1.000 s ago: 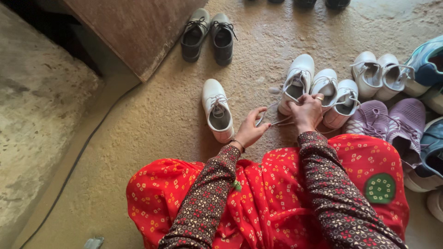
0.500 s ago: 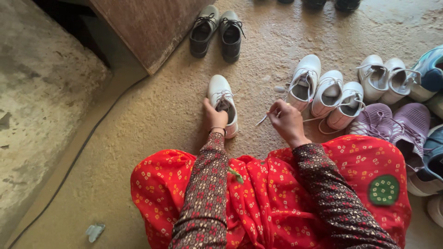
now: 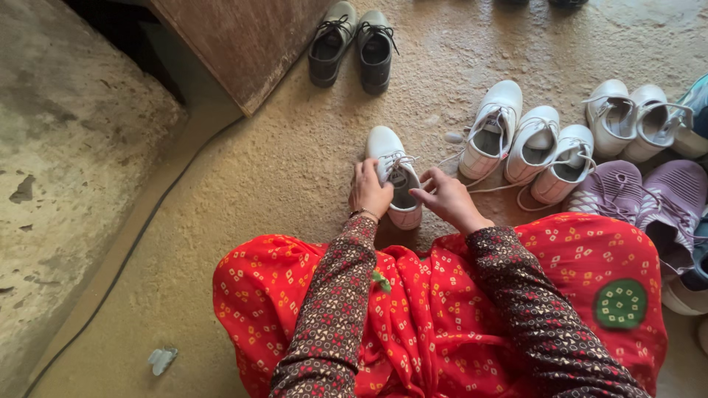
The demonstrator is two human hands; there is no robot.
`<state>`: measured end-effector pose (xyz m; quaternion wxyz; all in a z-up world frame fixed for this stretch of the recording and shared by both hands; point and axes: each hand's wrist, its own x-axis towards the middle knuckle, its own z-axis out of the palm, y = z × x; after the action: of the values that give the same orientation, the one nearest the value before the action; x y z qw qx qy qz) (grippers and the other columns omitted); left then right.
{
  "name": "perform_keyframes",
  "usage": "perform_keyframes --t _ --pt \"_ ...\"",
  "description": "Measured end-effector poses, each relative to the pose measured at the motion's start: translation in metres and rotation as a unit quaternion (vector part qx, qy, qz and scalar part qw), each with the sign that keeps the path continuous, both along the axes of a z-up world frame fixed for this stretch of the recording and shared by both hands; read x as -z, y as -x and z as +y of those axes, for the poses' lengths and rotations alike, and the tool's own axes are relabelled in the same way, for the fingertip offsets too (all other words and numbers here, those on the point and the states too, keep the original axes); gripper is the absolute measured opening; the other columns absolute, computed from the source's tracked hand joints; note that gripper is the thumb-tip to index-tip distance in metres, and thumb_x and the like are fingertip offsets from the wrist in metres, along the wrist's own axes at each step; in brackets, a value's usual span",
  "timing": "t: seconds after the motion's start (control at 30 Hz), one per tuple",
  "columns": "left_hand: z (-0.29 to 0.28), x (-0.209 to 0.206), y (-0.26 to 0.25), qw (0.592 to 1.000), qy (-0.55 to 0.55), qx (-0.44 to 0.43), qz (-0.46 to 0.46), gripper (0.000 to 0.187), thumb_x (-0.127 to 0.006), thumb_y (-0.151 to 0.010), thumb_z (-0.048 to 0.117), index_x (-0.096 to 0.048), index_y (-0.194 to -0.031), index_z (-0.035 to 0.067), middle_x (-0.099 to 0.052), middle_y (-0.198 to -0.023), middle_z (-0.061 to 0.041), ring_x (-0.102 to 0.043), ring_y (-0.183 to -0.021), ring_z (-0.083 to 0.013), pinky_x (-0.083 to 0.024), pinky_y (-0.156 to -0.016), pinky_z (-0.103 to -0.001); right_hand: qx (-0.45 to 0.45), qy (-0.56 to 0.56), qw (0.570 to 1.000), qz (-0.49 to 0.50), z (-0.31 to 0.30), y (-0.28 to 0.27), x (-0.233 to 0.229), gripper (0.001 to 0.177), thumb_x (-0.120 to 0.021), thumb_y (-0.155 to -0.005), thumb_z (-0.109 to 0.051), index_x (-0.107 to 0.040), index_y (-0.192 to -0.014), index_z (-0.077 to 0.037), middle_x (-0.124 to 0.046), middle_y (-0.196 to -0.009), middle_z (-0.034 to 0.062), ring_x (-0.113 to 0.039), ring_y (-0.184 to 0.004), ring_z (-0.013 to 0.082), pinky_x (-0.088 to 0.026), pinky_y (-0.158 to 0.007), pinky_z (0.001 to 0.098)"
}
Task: The person sits on the floor among a collection of shoes and unlaces a pair of white sneakers, pulling the laces out and re-threading them through the eyelets. They then move to a pair of black lace-up shoes, re-lacing them, and finish by adjusting the straps of a pair of sandals.
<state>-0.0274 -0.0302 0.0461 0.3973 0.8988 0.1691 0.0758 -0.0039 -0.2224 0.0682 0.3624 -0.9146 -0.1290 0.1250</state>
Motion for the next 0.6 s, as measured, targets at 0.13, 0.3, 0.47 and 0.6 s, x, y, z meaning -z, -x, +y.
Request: perform_keyframes --t 0.13,0.3,0.47,0.6 --pt "-0.008 -0.02 0.001 0.997 -0.001 0.025 -0.067 0.032 -0.076 -0.082 0.02 -0.066 -0.112 0.018 -0.06 -0.117 -0.008 -0.061 -0.113 -0.032 -0.053 -0.09 -0.043 0.051 -0.045 0.993 -0.099 0.002 0.002 -0.006 0.04 -0.074 -0.092 -0.033 -0.062 -0.122 -0.008 -0.076 -0.097 0.0119 -0.076 -0.079 0.0234 -0.058 -0.071 0.0373" --pt "-0.006 -0.026 0.001 0.996 -0.034 0.039 -0.076 0.043 -0.074 -0.074 0.011 -0.07 -0.116 0.019 -0.058 -0.115 -0.008 -0.059 -0.111 -0.0322 -0.052 -0.088 -0.044 0.031 -0.121 0.982 -0.139 0.01 -0.002 -0.009 0.046 -0.072 -0.092 -0.021 -0.057 -0.133 -0.006 -0.069 -0.115 0.0135 -0.075 -0.081 0.021 -0.059 -0.071 0.0353" --pt "-0.004 -0.02 -0.007 0.995 -0.037 0.045 -0.084 0.035 -0.068 -0.079 0.01 -0.073 -0.111 0.021 -0.061 -0.112 -0.005 -0.06 -0.111 -0.0303 -0.053 -0.092 -0.043 -0.008 -0.12 0.987 -0.109 0.011 -0.005 0.003 0.047 -0.07 -0.091 -0.016 -0.058 -0.136 -0.009 -0.073 -0.106 0.0099 -0.074 -0.077 0.0196 -0.057 -0.069 0.0346" --pt "-0.003 -0.02 -0.006 0.996 -0.022 0.056 -0.07 0.031 -0.065 -0.081 0.009 -0.075 -0.108 0.023 -0.064 -0.113 -0.002 -0.062 -0.109 -0.0291 -0.054 -0.093 -0.042 0.046 -0.108 0.989 -0.095 0.011 -0.012 0.013 0.028 -0.071 -0.095 -0.019 -0.068 -0.122 -0.01 -0.075 -0.096 0.0087 -0.072 -0.074 0.0185 -0.057 -0.067 0.0338"
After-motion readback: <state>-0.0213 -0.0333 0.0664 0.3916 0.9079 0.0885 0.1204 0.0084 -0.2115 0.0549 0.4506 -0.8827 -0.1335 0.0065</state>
